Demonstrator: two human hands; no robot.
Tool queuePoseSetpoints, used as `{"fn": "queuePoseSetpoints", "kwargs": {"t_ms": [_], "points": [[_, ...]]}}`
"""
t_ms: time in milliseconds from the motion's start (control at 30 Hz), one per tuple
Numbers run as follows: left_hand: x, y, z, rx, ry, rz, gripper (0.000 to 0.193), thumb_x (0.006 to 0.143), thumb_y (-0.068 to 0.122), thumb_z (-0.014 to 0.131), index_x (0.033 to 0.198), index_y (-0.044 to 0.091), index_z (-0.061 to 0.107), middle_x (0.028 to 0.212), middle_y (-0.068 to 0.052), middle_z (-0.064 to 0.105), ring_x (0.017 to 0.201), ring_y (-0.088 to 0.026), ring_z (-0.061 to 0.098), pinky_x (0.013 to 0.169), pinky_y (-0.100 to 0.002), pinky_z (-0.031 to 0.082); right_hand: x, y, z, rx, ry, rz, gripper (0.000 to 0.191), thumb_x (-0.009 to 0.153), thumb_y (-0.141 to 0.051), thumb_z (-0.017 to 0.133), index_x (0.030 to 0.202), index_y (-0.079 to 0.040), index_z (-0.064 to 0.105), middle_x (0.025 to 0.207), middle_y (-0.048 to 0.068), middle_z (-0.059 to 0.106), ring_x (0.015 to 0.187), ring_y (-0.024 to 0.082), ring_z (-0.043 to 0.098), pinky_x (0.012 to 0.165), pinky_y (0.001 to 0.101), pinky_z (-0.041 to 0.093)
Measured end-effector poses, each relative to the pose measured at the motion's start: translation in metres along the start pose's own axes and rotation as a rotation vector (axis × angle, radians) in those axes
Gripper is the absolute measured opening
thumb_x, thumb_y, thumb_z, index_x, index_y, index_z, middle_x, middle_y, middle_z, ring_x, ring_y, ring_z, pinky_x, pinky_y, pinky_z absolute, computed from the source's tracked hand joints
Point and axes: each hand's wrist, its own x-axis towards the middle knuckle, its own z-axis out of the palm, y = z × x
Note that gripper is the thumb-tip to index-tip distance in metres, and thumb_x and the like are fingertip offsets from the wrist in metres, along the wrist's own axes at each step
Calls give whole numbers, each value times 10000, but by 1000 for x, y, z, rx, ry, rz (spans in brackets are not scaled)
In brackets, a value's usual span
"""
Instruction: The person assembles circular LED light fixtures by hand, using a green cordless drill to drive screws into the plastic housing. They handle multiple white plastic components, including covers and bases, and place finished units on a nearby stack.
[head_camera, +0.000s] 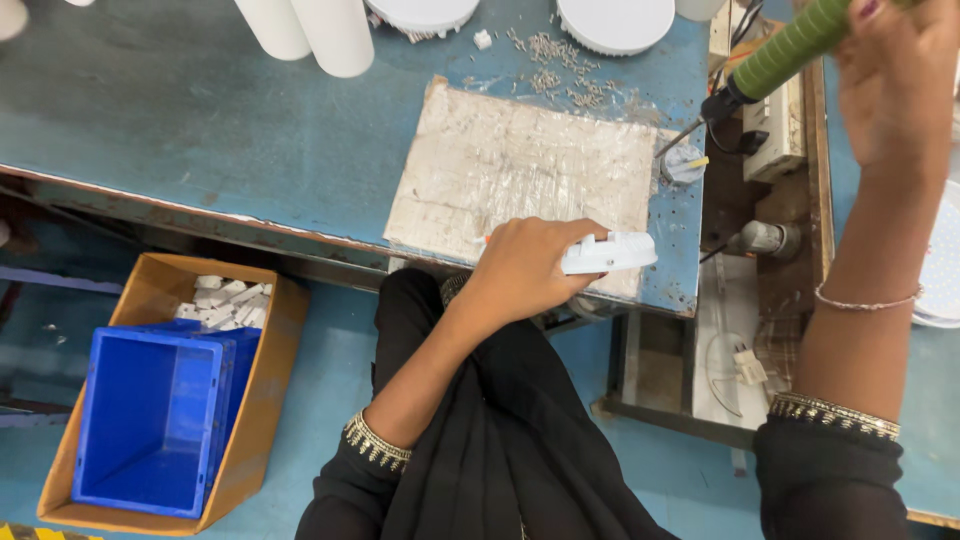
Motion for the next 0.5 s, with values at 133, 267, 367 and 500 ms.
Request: {"fn": "queuePoseSetpoints", "kwargs": {"t_ms": [133,267,367,500], "points": [[-1,1,-5,-34,-10,-43,305,790,338,776,1063,203,756,852,-61,774,784,-307,736,670,-416,553,-8,6,-16,-46,-24,-28,425,1166,-251,727,1395,31,506,1239,102,639,1155,211,661,1144,409,544],[-2,1,-7,-42,-2,-34,311,789,332,782,1070,200,755,863,-66,775,796,-316,735,686,-416,556,-26,2,-17,251,-7,-22,430,1143,-298,603,1408,10,461,1069,100,573,942,203,612,923,387,533],[-2,1,-6,-30,-8,-17,318,802,330,789,1086,191,755,881,-80,773,818,-321,734,699,-415,556,-41,-11,-22,507,-137,-33,286,1158,-301,551,1282,-48,500,855,42,531,678,155,582,643,319,519],[-2,0,-5,-45,21,5,347,808,314,813,1107,151,748,901,-101,764,833,-311,736,710,-393,562,-72,-38,-18,605,-109,-53,212,1053,-246,538,1042,-37,506,772,26,505,506,145,533,499,319,482]]}}
